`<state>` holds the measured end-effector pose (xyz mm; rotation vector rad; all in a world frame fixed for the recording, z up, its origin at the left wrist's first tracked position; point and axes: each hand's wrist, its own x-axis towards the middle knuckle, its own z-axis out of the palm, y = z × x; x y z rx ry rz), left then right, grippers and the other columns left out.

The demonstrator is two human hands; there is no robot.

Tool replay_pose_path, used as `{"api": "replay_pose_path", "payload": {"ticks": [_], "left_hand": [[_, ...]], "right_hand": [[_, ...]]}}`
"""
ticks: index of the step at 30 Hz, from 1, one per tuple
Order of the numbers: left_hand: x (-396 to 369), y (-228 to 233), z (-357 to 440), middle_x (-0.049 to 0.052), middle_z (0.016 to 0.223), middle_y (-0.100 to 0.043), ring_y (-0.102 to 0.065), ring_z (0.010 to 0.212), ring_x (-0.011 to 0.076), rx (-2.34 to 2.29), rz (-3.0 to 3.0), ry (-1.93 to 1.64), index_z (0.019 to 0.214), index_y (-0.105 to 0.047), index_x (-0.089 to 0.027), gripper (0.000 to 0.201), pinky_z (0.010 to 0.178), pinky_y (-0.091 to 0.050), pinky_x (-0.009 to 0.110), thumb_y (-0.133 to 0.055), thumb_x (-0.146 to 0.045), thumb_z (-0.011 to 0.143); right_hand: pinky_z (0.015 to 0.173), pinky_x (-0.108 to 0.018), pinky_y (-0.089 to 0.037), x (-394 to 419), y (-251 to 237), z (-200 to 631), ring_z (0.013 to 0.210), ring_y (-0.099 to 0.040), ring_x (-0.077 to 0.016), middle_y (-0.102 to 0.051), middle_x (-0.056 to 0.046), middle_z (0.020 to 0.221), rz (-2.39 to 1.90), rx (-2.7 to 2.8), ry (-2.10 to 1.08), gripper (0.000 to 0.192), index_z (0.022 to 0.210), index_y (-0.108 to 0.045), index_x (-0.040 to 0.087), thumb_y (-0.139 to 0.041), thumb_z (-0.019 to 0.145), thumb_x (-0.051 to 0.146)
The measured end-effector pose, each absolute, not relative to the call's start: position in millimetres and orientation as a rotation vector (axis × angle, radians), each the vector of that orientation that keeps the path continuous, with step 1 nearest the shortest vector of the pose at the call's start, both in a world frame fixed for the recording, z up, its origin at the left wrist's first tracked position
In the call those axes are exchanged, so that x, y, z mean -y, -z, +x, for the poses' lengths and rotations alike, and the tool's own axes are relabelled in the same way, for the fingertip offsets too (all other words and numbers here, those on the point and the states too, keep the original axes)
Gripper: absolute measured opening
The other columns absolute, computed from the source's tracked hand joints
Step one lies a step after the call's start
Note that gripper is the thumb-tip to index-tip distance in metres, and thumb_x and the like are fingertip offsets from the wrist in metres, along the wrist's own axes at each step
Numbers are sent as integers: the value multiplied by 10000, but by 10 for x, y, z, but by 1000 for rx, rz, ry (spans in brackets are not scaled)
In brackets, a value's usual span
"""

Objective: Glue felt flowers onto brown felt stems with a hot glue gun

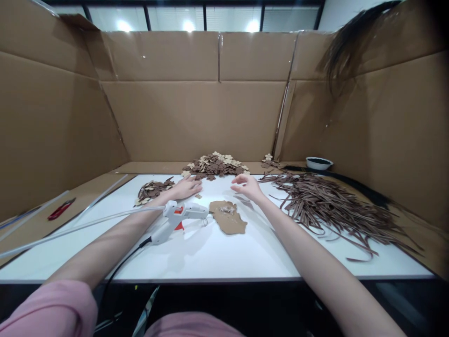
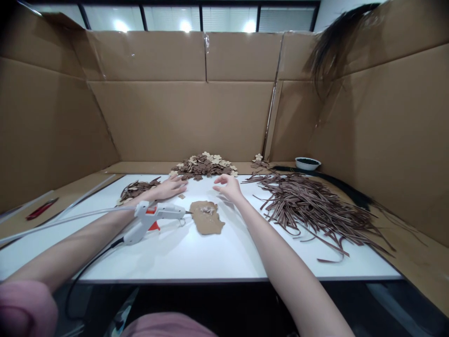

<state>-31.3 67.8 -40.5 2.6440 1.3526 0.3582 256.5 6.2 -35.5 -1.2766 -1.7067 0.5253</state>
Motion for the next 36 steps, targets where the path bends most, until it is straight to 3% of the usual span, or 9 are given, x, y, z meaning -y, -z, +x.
{"api": "replay_pose_path", "payload": {"ticks": [3,7,13,17,24,29,33,36], "left_hand": [[-739,452,-332,140,1480,-389,-172,1418,347,-1469,2619,-266,1329,-532,-194,608,1126,-115,502,-373,-582,890],[-842,498,-310,150,1549,-234,-74,1432,379,-1559,2608,-181,1405,-444,-180,694,1117,-100,530,-292,-624,894],[-831,445,-246,178,1505,-326,-186,1419,349,-1551,2665,-220,1382,-465,-102,666,1139,-135,474,-288,-542,916],[-606,314,-237,161,1420,-468,-354,1346,326,-1396,2675,-474,1316,-540,-101,683,1128,-214,447,-282,-581,904],[-118,42,-250,98,1217,-654,-603,1098,280,-1199,2285,-749,1128,-670,-158,571,940,-456,340,-488,-607,824],[-26,-13,-307,117,1153,-685,-634,1038,289,-1197,2180,-794,1047,-701,-133,538,885,-481,352,-563,-581,783],[-118,100,-362,119,1121,-698,-637,1028,291,-1215,2145,-828,1021,-710,-139,494,888,-469,370,-558,-550,793],[-229,218,-400,131,1083,-709,-643,992,304,-1270,2222,-815,964,-725,-137,450,868,-469,390,-574,-514,772]], "right_hand": [[877,-350,-458,-68,376,2614,947,-620,-223,-708,-50,936,-1493,1743,-313,132,820,-692,203,-620,743,282],[937,-454,-397,-77,419,2733,1133,-514,-336,-657,-123,1077,-1721,1679,-203,157,836,-716,199,-599,745,251],[1023,-587,-255,-102,487,2895,1259,-373,-386,-545,-204,1265,-1957,1626,-110,345,1062,-674,131,-604,767,295],[1044,-664,-129,-126,507,2983,1355,-232,-389,-468,-182,1381,-2154,1685,-68,419,1142,-638,130,-571,805,369],[1023,-580,-249,-113,425,3142,1250,-387,-365,-559,-167,1261,-2232,1637,-43,360,1131,-655,167,-534,802,251],[1028,-560,-250,-75,347,3050,1266,-374,-361,-535,-164,1294,-2218,1676,-26,412,1177,-631,190,-559,787,303],[988,-533,-325,-31,170,3102,1259,-402,-369,-589,-123,1246,-2210,1749,-68,396,1127,-661,241,-565,782,409],[925,-385,-413,42,-2,3335,1127,-546,-309,-676,-98,1085,-2215,1869,-145,323,975,-724,229,-663,708,401]]}}
